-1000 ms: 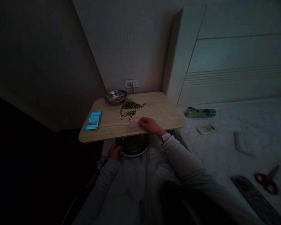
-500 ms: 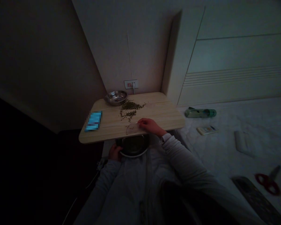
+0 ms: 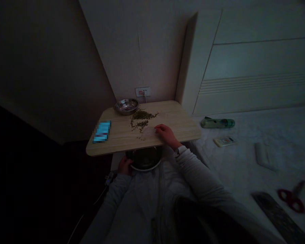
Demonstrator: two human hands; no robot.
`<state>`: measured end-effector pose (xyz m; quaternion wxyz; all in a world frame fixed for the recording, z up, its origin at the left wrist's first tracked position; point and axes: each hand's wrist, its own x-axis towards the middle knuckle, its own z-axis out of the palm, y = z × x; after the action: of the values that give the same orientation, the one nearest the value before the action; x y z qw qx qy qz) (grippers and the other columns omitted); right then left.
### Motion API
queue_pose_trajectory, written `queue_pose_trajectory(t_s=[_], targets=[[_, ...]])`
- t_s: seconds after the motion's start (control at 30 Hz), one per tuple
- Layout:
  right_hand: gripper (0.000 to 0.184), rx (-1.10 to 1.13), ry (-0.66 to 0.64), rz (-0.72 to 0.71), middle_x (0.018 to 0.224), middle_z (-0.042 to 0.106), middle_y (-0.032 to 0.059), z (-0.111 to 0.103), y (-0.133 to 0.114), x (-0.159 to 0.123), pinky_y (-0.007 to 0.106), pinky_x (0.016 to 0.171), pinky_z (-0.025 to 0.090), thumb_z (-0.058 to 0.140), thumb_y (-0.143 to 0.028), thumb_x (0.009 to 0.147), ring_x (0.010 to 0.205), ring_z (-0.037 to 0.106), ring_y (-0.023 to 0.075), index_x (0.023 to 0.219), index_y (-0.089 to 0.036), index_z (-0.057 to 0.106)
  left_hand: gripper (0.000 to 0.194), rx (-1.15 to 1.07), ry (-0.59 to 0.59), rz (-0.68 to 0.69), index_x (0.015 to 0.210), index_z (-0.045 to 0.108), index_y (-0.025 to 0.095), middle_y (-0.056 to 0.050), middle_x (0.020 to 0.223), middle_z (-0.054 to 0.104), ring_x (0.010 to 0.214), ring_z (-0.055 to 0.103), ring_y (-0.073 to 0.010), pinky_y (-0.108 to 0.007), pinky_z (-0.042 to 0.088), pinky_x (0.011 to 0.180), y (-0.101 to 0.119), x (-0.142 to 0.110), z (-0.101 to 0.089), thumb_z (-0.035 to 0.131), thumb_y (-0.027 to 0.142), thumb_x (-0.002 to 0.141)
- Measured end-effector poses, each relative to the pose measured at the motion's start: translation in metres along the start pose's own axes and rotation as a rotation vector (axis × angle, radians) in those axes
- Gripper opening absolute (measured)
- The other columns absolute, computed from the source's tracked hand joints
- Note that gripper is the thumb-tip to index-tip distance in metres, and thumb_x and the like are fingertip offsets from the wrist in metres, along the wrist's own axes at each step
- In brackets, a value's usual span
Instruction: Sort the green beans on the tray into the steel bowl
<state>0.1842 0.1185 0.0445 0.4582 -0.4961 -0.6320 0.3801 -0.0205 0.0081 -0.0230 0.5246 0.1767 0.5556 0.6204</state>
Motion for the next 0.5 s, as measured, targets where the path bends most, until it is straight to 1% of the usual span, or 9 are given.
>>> queue_pose_trajectory(t_s=[0.1, 0.23, 0.4, 0.5], targets=[[0.019, -0.068, 0.016, -0.003, 0.074, 0.066, 0.0012, 0.0007, -0.0013, -0.0015, 0.026, 0.072, 0.043, 0.049, -0.017, 0.073, 0.071, 0.057, 0.0137, 0.083, -0.016, 0.066, 0.017, -0.015, 0.002, 0.005, 0.05, 0.057, 0.019, 0.004, 0.048, 0.057, 0.049, 0.051, -0.0127, -0.024, 0.04, 0.048, 0.0005, -0.0021, 0.0005, 0.063, 0.013, 0.036], [0.019, -0.148, -0.042, -0.017, 0.075, 0.066, 0.0009, 0.0015, -0.0019, -0.0037, 0.025, 0.069, 0.043, 0.052, -0.016, 0.072, 0.07, 0.057, 0.0135, 0.084, -0.016, 0.066, 0.017, 0.001, 0.005, 0.0, 0.051, 0.058, 0.018, 0.003, 0.049, 0.057, 0.052, 0.053, -0.0139, -0.024, 0.041, 0.049, 0.0019, -0.0043, 0.0013, 0.063, 0.013, 0.036], [0.016, -0.098, -0.116, -0.014, 0.07, 0.065, -0.0006, 0.0005, -0.0017, -0.0038, 0.024, 0.068, 0.043, 0.054, -0.018, 0.07, 0.068, 0.057, 0.0132, 0.081, -0.017, 0.066, 0.016, 0.002, 0.029, 0.016, 0.049, 0.055, 0.018, 0.003, 0.047, 0.055, 0.051, 0.052, -0.0135, -0.024, 0.041, 0.05, 0.004, -0.0054, 0.0027, 0.063, 0.013, 0.036], [0.016, -0.034, -0.119, 0.016, 0.069, 0.065, -0.0007, -0.0003, -0.003, -0.0038, 0.025, 0.069, 0.043, 0.052, -0.018, 0.072, 0.068, 0.058, 0.0129, 0.08, -0.016, 0.066, 0.016, 0.014, 0.015, -0.009, 0.048, 0.056, 0.018, 0.003, 0.047, 0.056, 0.052, 0.053, -0.0142, -0.025, 0.041, 0.05, 0.0061, -0.0055, 0.0028, 0.064, 0.013, 0.034]])
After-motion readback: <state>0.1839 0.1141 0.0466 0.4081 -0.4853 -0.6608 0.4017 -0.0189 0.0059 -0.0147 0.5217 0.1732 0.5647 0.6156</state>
